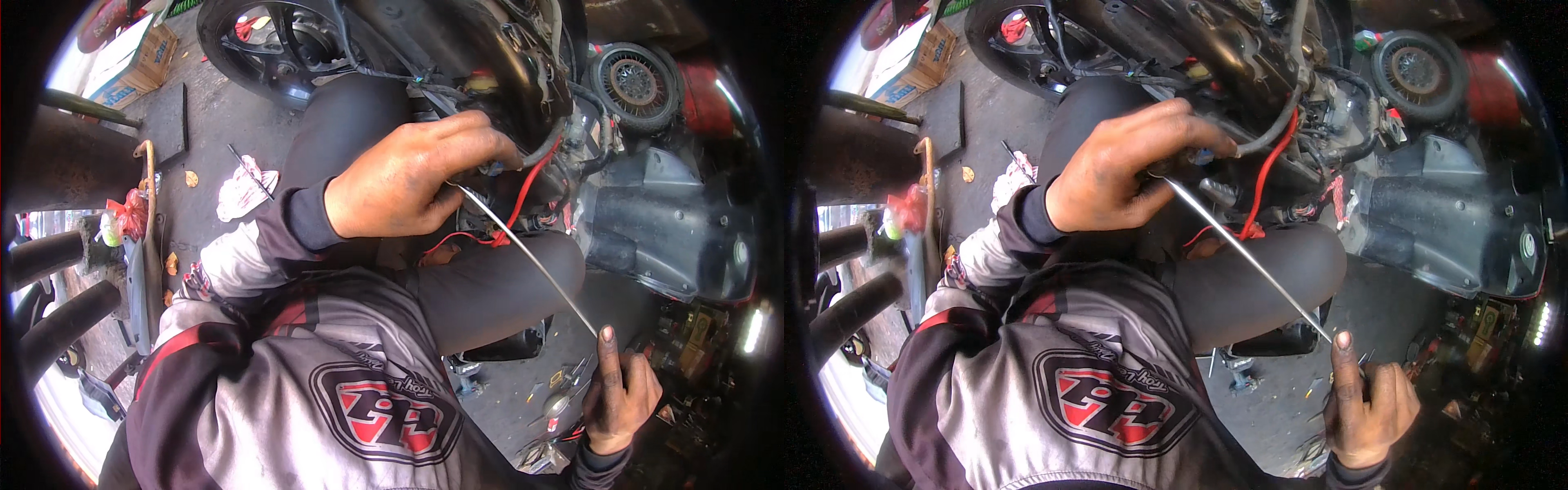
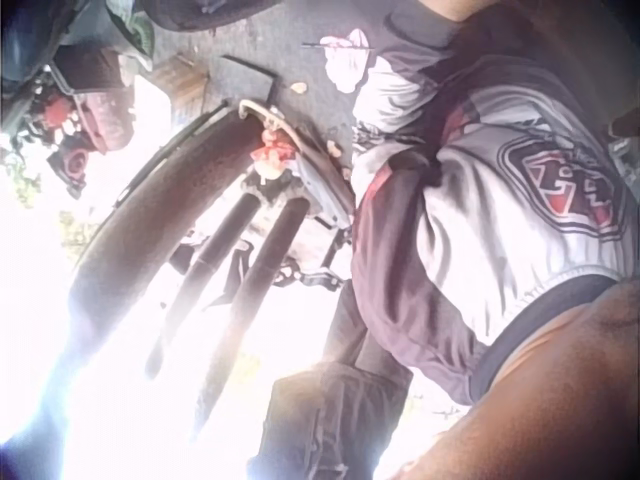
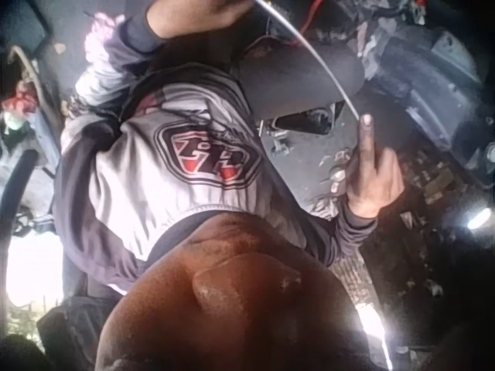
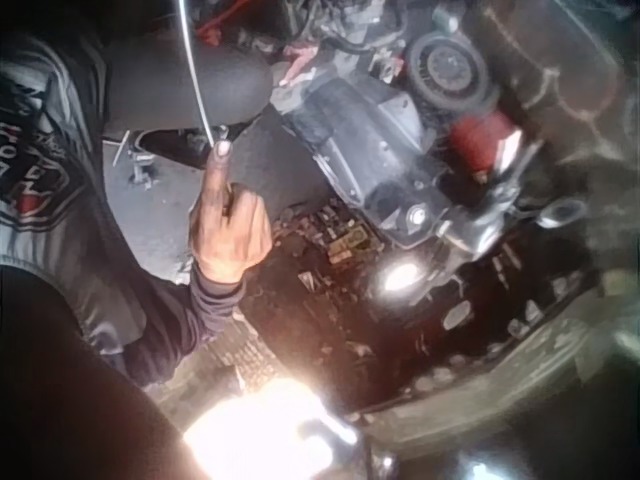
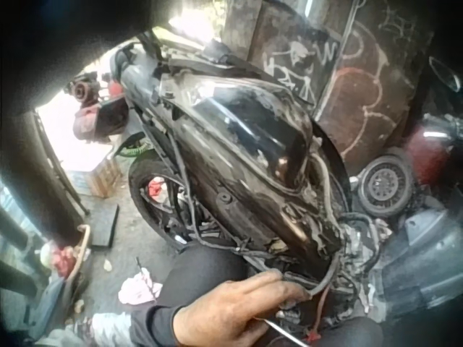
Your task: Cleaning and inspecting a motorcycle fuel injector and its electrical connector.
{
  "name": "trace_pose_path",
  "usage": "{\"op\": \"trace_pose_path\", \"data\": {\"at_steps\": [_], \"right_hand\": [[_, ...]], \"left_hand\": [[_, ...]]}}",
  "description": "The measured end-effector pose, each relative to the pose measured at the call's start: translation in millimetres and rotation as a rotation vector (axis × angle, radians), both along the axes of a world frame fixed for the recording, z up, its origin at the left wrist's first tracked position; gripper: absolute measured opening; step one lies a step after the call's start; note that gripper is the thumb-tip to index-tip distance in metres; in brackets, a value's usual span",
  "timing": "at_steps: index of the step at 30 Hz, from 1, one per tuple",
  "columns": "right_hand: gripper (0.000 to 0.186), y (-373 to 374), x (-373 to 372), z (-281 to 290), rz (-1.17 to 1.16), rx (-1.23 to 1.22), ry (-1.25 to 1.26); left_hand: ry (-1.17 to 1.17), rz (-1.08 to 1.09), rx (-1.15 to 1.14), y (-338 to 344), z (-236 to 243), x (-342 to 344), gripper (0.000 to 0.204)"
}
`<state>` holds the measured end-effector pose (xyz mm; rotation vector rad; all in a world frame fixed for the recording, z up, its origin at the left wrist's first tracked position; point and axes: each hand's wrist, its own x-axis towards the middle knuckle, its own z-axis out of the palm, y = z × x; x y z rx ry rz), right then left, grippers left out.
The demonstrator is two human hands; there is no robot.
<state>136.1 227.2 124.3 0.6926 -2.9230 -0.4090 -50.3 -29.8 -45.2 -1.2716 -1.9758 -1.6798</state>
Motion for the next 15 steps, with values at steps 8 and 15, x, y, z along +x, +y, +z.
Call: {"op": "trace_pose_path", "data": {"at_steps": [8, 15], "right_hand": [[0.069, -30.9, -15.0, 33.3, -0.017, 0.131, -0.107], [0.039, -34.9, -64.9, 75.1, -0.129, 0.195, -0.307]], "left_hand": [[0.014, -0.024, -0.007, -0.9, -5.6, -7.8, 0.053], [0.027, -0.11, -0.045, -0.5, -10.8, -12.1, 0.056]]}}
